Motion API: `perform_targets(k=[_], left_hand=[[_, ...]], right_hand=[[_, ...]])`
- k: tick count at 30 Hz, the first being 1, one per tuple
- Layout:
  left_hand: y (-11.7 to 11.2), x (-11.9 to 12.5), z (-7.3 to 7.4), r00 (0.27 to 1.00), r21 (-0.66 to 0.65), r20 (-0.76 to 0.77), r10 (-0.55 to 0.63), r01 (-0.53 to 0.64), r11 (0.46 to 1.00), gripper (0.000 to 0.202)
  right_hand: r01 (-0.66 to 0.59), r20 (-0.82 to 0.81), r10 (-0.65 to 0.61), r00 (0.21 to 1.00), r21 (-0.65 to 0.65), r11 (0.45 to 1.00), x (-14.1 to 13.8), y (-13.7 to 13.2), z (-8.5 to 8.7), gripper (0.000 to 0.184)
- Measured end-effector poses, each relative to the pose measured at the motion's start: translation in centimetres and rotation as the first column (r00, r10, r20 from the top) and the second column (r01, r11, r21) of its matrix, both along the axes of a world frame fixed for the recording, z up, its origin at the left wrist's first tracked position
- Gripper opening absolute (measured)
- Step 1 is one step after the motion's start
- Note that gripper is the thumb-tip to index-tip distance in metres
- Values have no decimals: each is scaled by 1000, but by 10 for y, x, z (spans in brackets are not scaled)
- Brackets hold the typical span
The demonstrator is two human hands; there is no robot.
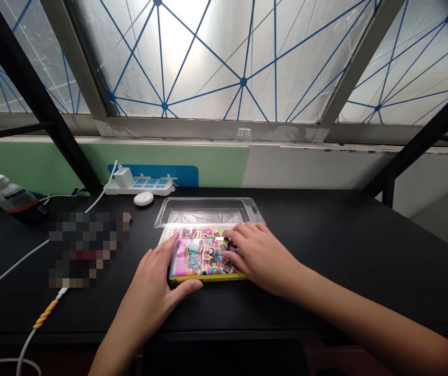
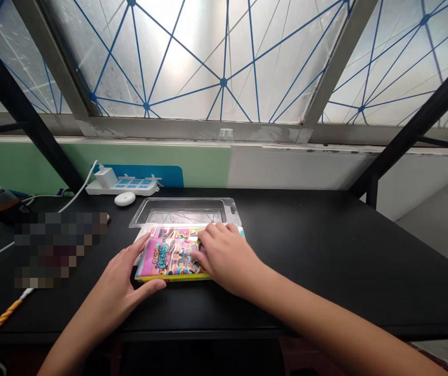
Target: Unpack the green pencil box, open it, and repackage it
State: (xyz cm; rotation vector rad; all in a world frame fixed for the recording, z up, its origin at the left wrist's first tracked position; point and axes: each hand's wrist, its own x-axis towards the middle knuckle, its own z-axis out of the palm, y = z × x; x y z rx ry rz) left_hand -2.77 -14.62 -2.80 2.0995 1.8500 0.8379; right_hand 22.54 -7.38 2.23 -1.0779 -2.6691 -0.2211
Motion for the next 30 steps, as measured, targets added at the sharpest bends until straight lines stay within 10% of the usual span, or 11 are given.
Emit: perform_targets(k=[19, 26, 30], left_hand=[[1, 2, 8, 998, -71, 63, 1, 3, 997, 97], [-3, -8, 5, 986, -88, 142, -87, 100, 991, 62], [-7, -14, 4, 979, -103, 180, -95, 115, 988, 76]], right_hand=[[-4, -239, -1, 971, -21, 1000, -30, 18, -14, 18], [-163, -271, 243, 931, 288, 944, -13, -5, 3, 11], [-339, -141, 356, 924, 129, 932, 10, -29, 25, 16]])
